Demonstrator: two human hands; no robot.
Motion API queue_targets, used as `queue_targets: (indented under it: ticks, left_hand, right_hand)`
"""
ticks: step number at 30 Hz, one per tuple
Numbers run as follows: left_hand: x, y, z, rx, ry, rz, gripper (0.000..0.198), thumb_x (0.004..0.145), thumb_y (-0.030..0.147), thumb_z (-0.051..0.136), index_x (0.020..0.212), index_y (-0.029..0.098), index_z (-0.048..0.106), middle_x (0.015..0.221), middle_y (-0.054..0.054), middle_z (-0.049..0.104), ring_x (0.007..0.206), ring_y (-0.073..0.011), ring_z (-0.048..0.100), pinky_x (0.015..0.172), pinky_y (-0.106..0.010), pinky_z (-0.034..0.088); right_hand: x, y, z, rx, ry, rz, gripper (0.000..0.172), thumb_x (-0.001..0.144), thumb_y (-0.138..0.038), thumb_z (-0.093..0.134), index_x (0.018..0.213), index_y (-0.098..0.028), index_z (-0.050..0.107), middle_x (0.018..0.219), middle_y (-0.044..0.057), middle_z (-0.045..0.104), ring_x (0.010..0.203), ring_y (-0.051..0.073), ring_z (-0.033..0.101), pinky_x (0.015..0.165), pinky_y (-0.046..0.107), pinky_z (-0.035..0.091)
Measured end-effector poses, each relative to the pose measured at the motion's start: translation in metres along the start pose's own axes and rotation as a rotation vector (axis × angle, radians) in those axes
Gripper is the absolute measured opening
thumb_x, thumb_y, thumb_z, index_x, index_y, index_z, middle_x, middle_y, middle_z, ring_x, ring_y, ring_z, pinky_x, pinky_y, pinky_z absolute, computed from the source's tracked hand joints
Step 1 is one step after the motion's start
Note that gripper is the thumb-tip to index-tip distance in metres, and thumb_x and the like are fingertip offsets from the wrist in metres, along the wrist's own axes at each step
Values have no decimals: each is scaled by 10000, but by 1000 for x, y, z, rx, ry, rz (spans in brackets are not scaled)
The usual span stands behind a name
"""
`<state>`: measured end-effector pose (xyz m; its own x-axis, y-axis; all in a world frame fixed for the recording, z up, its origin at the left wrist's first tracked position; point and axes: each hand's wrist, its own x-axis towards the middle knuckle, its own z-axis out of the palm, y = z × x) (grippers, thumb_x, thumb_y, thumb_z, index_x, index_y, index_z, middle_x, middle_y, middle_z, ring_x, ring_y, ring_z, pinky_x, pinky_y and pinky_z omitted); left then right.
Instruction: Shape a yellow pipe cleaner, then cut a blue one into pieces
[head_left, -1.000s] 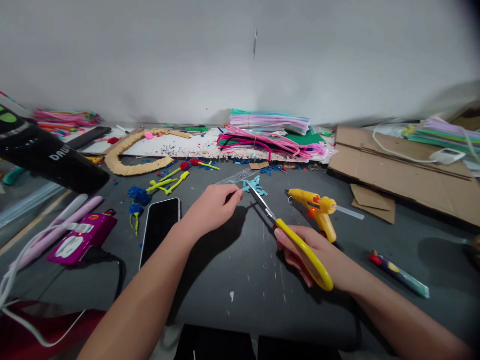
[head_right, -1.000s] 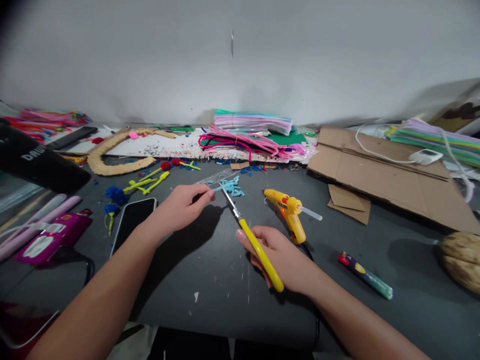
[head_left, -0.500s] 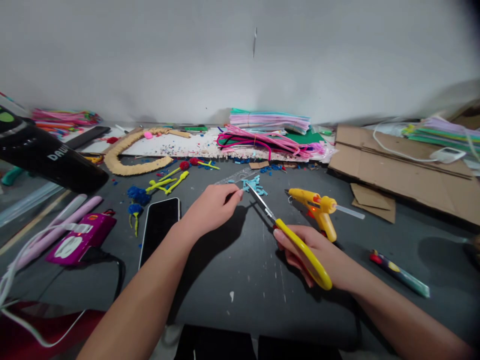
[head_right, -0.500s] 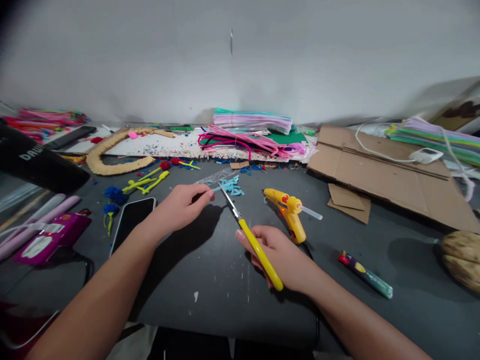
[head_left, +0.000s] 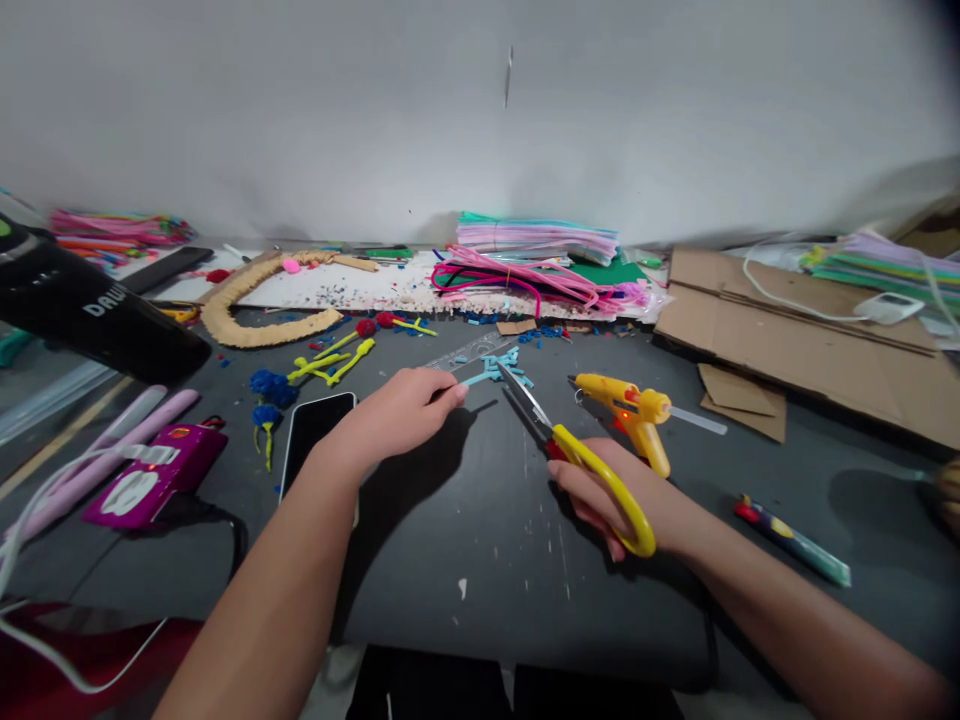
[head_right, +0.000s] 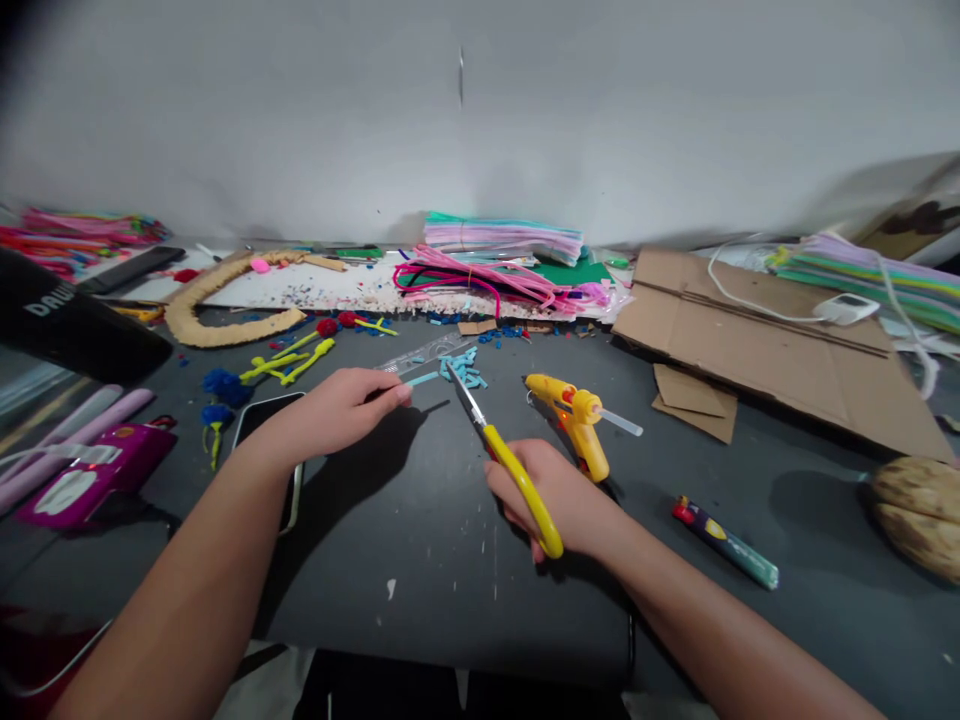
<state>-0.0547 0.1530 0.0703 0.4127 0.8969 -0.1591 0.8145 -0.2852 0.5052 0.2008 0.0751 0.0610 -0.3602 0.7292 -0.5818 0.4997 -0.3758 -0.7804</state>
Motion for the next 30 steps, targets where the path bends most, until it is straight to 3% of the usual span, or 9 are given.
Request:
queue_targets:
  ticks: [6,11,20,30]
  left_hand:
    - [1,-4,-2,8,41,-9,394,958,469,393,781,195,613,729,-22,639,670,-170,532,612,-276,336]
    - [1,0,-1,-7,163,-9,391,971,453,375,881,195,654,731,-21,636,677,-171,534,608,-275,326]
    - [2,14,9,-29,179,33,392,978,443,381,863,191,659,736,-8,644,687,-156,540,613,-279,302]
    - [4,14,11,-45,208,50,378,976,426,394,857,190,663,677,3,604,639,-141,505,588,-279,277]
  right_hand:
    - [1,8,-4,138,-28,-44,443,911,-547,529,654,-212,394,411,-84,414,272,70,444,293,163,348]
    - [-2,16,-5,227,-83,-135,486,931,-663,417,809,-196,472,497,-85,452,300,51,426,304,149,350]
    - [-7,16,-1,151,-47,-135,474,912,-666,462,888,-193,480,562,-86,428,364,43,400,331,146,369]
    - [-13,15,-2,93,-62,-209,462,950,-640,403,932,-187,492,608,-71,435,417,49,420,381,157,379]
